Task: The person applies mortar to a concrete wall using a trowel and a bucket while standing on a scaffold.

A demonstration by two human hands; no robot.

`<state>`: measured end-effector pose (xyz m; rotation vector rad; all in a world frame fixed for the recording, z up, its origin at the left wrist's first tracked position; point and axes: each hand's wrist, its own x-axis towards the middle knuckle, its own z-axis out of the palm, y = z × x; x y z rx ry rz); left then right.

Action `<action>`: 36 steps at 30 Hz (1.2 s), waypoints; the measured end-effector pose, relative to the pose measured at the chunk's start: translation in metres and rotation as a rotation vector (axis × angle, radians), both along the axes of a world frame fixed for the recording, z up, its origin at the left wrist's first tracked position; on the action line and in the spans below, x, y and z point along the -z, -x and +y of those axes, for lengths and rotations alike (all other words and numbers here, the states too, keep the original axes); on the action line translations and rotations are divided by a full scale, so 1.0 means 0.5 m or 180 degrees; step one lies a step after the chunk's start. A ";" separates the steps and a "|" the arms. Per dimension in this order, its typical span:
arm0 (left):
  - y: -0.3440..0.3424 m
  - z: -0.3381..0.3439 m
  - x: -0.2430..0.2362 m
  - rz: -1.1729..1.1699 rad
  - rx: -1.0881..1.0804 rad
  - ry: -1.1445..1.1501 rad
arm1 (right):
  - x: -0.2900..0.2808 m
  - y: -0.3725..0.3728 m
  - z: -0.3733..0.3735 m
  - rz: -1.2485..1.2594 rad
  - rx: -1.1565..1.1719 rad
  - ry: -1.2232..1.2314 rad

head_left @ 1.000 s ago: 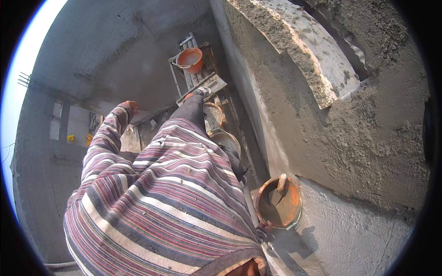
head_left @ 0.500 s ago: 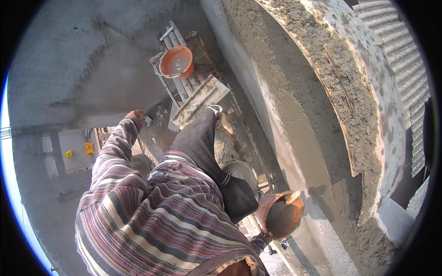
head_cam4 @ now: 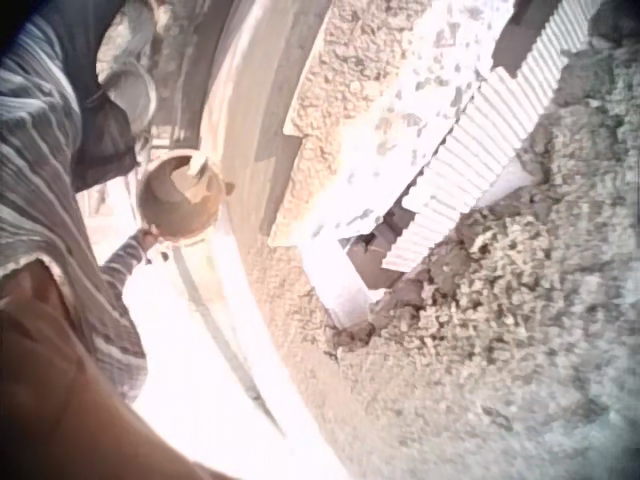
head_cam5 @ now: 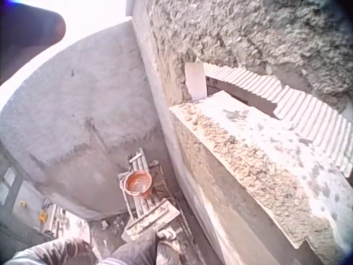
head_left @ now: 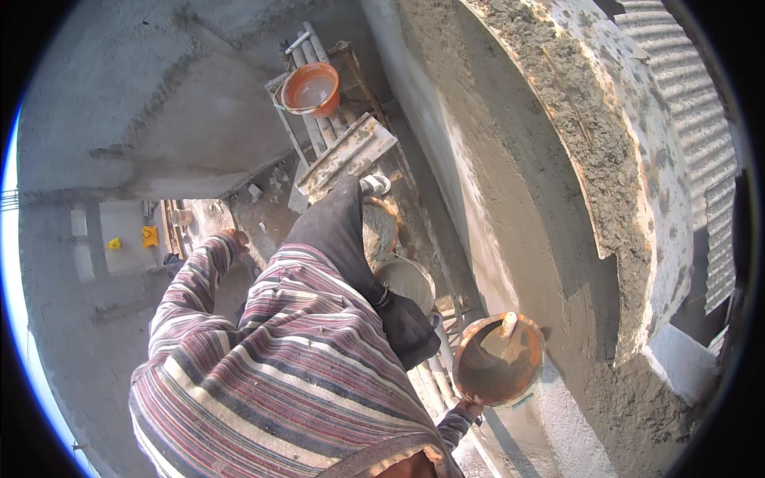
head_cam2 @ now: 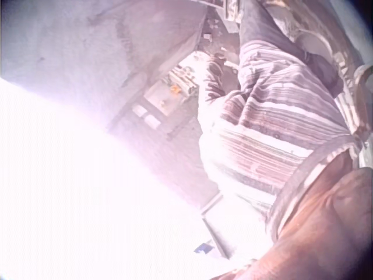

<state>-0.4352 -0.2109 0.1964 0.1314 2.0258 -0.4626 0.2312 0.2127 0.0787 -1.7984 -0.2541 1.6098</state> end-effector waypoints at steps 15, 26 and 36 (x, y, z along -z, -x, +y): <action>0.420 0.286 0.819 -0.0120 -0.0594 -0.0736 | 0.123 0.536 0.077 0.0088 -0.1514 0.0363; 0.488 0.363 1.163 0.0693 -0.0634 -0.0828 | 0.238 0.691 0.084 -0.0025 -0.1863 0.0396; 0.482 0.328 0.997 0.1215 -0.0024 -0.1202 | 0.153 0.703 0.029 -0.0447 -0.1568 0.0439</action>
